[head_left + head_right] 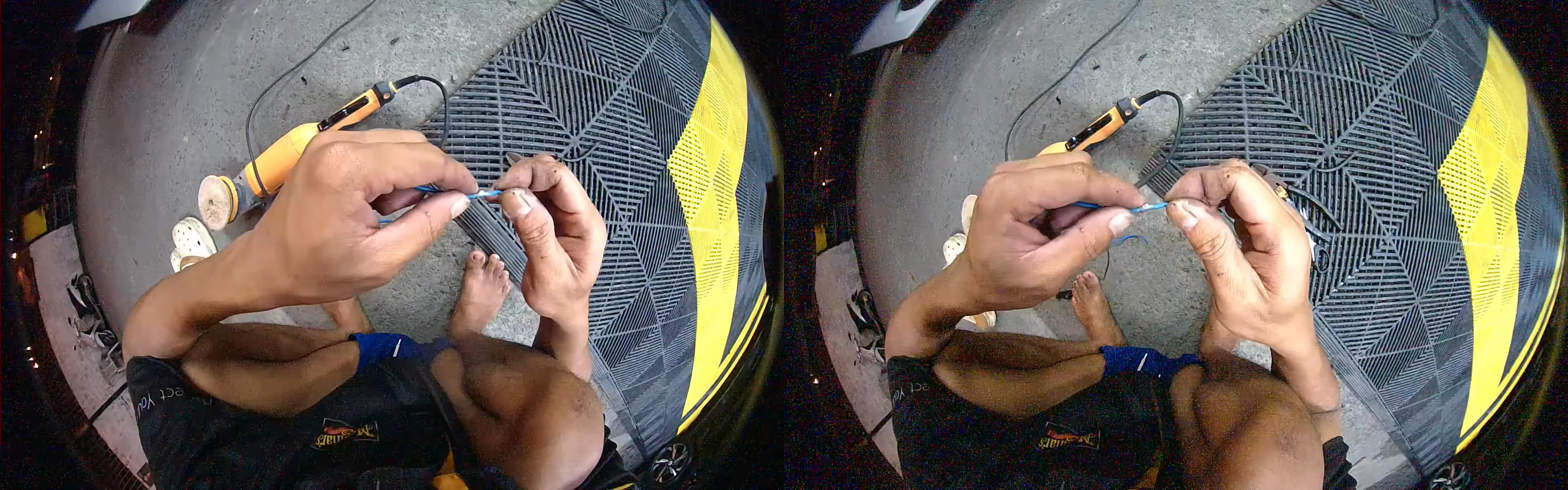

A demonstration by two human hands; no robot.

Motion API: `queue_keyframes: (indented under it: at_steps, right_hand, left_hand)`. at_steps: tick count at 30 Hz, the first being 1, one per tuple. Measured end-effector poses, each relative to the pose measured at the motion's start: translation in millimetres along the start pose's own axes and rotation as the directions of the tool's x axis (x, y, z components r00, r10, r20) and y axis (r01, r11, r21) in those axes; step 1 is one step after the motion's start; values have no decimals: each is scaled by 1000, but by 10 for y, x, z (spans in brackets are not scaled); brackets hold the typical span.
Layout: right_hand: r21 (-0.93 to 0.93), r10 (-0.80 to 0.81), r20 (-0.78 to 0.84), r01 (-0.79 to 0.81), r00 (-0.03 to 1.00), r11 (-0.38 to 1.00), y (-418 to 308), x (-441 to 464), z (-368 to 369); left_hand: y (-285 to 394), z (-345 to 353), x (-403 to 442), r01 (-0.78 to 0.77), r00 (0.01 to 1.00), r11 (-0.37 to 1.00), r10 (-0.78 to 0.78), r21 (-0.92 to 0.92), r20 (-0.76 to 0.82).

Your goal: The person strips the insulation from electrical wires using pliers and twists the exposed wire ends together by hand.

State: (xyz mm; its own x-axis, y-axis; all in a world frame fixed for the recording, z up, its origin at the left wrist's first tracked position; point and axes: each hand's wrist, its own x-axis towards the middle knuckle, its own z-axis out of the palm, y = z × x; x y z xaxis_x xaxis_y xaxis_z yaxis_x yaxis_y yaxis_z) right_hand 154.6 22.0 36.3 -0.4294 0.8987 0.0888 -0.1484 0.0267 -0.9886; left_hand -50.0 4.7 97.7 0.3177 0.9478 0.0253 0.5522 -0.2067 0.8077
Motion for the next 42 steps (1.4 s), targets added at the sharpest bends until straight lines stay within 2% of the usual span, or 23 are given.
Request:
queue_keyframes:
  at_steps: [1,3,4,5,6,7,8,9,10,12,13,15,17,18,21,23,25,28,31,32,37,40,42]
  right_hand:
    - [0,0,-2,0,1000,1000,28,-12,-13]
    - [67,26,-117,-19,993,998,126,-46,-33]
    - [-97,64,-106,-74,992,993,257,-59,-210]
    - [-418,53,-140,-107,989,902,399,-64,-350]
    - [-693,30,-176,-146,984,707,552,-103,-483]
    - [-872,34,-160,-157,987,463,749,-222,-627]
    - [-952,75,-154,-168,985,257,934,-329,-766]
    - [-975,128,-167,-183,978,124,1097,-440,-882]
    - [-977,153,-184,-197,971,76,1204,-519,-945]
    - [-973,154,-204,-217,967,72,1326,-572,-984]
    - [-972,150,-213,-225,965,66,1354,-560,-983]
    - [-965,191,-249,-260,949,31,1362,-501,-967]
    - [-967,183,-245,-254,952,26,1371,-463,-991]
    - [-968,179,-243,-251,953,24,1375,-447,-1002]
    - [-863,290,-235,-336,928,377,1206,-413,-1046]
    - [-771,327,-175,-336,929,541,914,-380,-937]
    - [-744,320,-126,-303,939,596,576,-374,-748]
    - [-599,366,-117,-359,923,716,276,-449,-586]
    - [-525,396,-117,-396,911,754,110,-440,-529]
    - [-587,357,-117,-354,927,728,85,-443,-531]
    - [-640,328,-142,-340,934,689,-11,-429,-494]
    - [-643,247,-108,-257,963,721,-8,-405,-469]
    - [-692,119,-57,-125,991,711,17,-374,-444]
  left_hand:
    - [24,-8,4,43,999,999,-43,-10,27]
    - [41,-19,-3,85,995,996,-84,-15,56]
    - [35,-24,-12,286,958,949,-280,-132,60]
    - [25,-31,-18,467,883,850,-461,-245,86]
    - [5,-43,-17,461,887,853,-454,-244,89]
    - [-26,-43,-15,503,864,829,-494,-245,101]
    - [-67,-25,-10,544,838,802,-533,-247,115]
    - [-133,18,-6,569,820,776,-556,-272,131]
    - [-208,95,9,566,823,776,-550,-277,141]
    - [-384,273,39,499,861,800,-502,-333,84]
    - [-452,371,71,408,906,849,-423,-335,30]
    - [-481,504,136,445,883,807,-468,-390,38]
    - [-422,608,233,508,818,671,-572,-540,59]
    - [-409,674,256,509,817,672,-574,-538,57]
    - [-397,854,279,448,772,554,-635,-702,-8]
    - [-314,940,253,386,756,518,-652,-764,-61]
    - [-224,997,235,355,746,512,-660,-782,-93]
    - [-95,1026,214,215,778,568,-591,-794,-213]
    - [30,1001,191,183,756,554,-608,-812,-244]
    - [66,991,183,172,749,542,-614,-823,-248]
    - [157,948,152,166,773,658,-549,-734,-317]
    - [155,982,159,105,789,718,-481,-688,-382]
    - [109,1015,147,84,798,750,-445,-656,-407]
